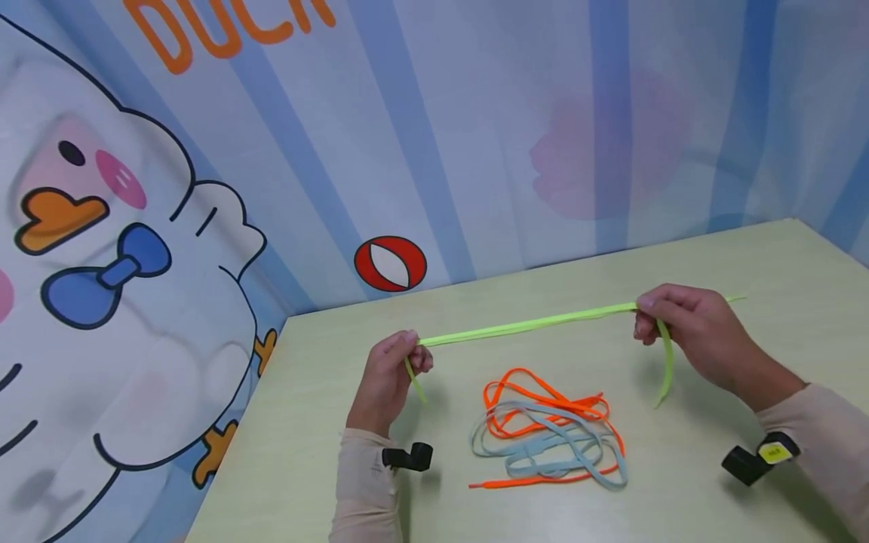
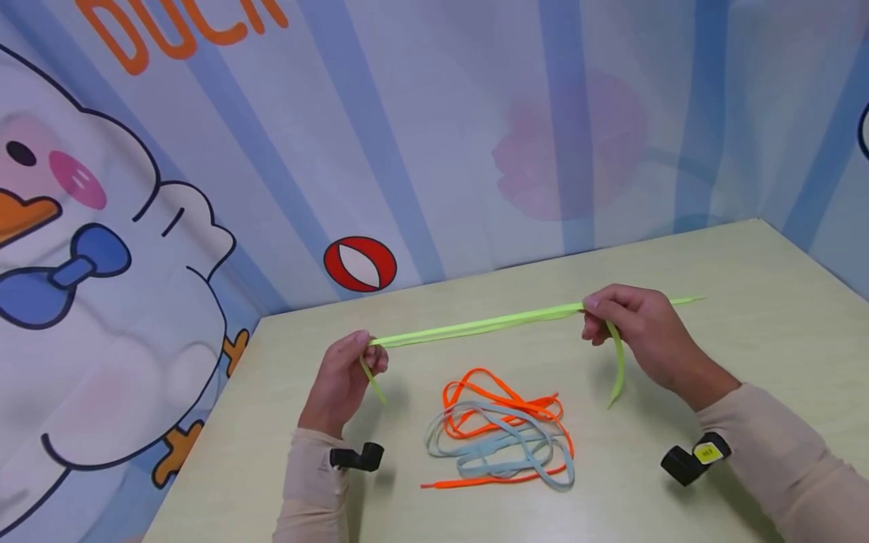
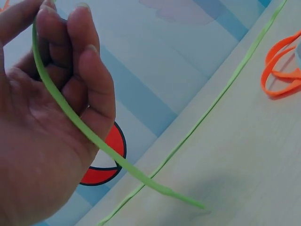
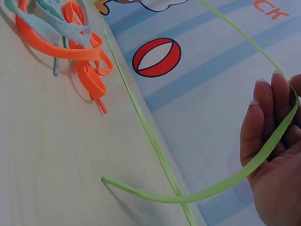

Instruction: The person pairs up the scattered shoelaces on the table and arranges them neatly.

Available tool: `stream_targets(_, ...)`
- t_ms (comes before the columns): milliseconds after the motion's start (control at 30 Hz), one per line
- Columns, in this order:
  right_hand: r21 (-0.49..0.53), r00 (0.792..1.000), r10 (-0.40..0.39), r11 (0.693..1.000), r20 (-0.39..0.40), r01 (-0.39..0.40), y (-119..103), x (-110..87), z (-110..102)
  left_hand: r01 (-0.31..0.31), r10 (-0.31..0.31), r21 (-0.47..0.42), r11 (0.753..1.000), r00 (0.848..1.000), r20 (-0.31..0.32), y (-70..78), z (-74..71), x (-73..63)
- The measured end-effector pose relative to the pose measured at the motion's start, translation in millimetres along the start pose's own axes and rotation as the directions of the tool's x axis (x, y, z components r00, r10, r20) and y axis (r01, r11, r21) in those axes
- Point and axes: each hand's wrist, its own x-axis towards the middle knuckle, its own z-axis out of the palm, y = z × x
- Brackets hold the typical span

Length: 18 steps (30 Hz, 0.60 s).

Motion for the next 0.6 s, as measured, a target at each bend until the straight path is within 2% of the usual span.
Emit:
stream_targets(233, -0.085, 0.998, -0.001, 0.996, -0.057, -0.004, 4, -1.5, -5, 0.023, -0.022, 0.014, 1.000, 0.997, -0.074, -6.2, -3.7, 2.5)
stream_targets(333, -0.170, 0.995, 0.017, 0.985, -0.095, -0.033, 7, -1.5, -7, 0.017, -0.016, 0.014, 1.000, 0.993, -0.120, -8.7, -3.7, 4.6)
stream_targets(467, -0.254, 0.991, 0.036, 0.965, -0.130, -0.068, 10, -0.3, -11, 0.026, -0.023, 0.014, 1.000, 0.979, -0.203, -9.1, -3.3, 6.9)
stream_targets(600, -0.232, 0.992, 0.032, 0.971, -0.119, -0.059, 12, 0.9, -16, 0.036, -0.032, 0.011, 0.999, 0.964, -0.265, -8.7, -3.6, 7.8)
